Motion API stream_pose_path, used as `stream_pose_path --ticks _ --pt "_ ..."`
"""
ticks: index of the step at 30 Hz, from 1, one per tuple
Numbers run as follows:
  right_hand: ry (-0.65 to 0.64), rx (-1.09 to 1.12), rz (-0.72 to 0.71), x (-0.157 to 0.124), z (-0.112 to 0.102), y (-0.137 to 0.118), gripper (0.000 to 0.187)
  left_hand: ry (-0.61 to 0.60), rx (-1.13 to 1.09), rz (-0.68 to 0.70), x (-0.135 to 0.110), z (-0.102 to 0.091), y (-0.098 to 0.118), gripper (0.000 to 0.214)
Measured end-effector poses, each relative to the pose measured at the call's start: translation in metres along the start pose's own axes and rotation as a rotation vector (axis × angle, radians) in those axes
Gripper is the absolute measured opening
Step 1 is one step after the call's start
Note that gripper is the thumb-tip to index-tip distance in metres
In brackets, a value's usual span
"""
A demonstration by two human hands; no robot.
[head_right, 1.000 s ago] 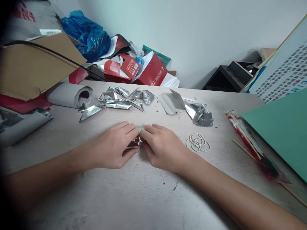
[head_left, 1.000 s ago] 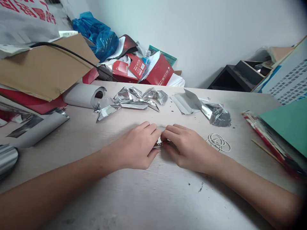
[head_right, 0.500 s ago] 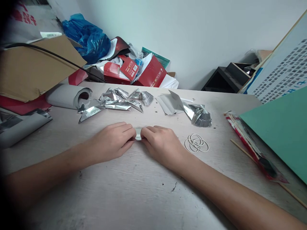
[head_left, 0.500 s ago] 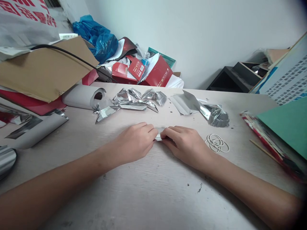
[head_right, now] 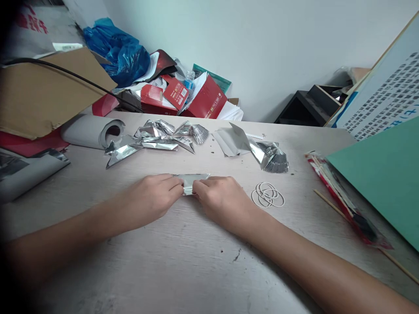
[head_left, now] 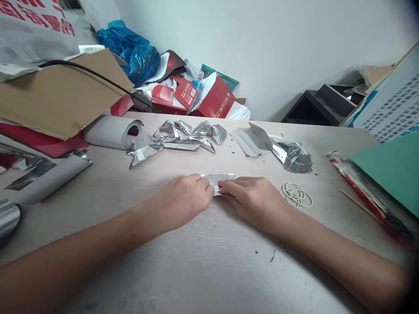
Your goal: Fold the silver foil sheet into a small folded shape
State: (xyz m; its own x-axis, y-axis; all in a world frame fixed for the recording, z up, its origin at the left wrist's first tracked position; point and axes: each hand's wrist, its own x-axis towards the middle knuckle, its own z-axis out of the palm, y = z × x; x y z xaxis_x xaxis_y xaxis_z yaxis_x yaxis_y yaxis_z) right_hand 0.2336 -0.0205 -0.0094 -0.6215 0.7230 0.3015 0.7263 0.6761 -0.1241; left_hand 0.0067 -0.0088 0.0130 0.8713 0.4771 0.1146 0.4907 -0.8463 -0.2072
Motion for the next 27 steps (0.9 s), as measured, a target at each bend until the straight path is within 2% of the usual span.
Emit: stream_pose_path --ticks 4,10,18,27 --pt "-0.027 -0.036 -0.015 0.0 -0.002 -0.001 0.021 0.007 0.003 0.011 0.0 0.001 0.0 0.023" --pt "0.01 -0.003 0.028 0.002 -0.002 -0.002 0.021 0.048 -0.104 -0.064 -0.001 0.01 -0.006 0.017" --pt "-0.023 0.003 0.061 0.003 -0.004 -0.001 0.024 0.019 -0.037 -0.012 -0.001 0.005 -0.006 0.019" --pt "-0.107 0.048 -0.056 -0.001 -0.013 -0.003 0.023 -0.077 -0.047 0.042 -0.004 -0.002 0.001 0.021"
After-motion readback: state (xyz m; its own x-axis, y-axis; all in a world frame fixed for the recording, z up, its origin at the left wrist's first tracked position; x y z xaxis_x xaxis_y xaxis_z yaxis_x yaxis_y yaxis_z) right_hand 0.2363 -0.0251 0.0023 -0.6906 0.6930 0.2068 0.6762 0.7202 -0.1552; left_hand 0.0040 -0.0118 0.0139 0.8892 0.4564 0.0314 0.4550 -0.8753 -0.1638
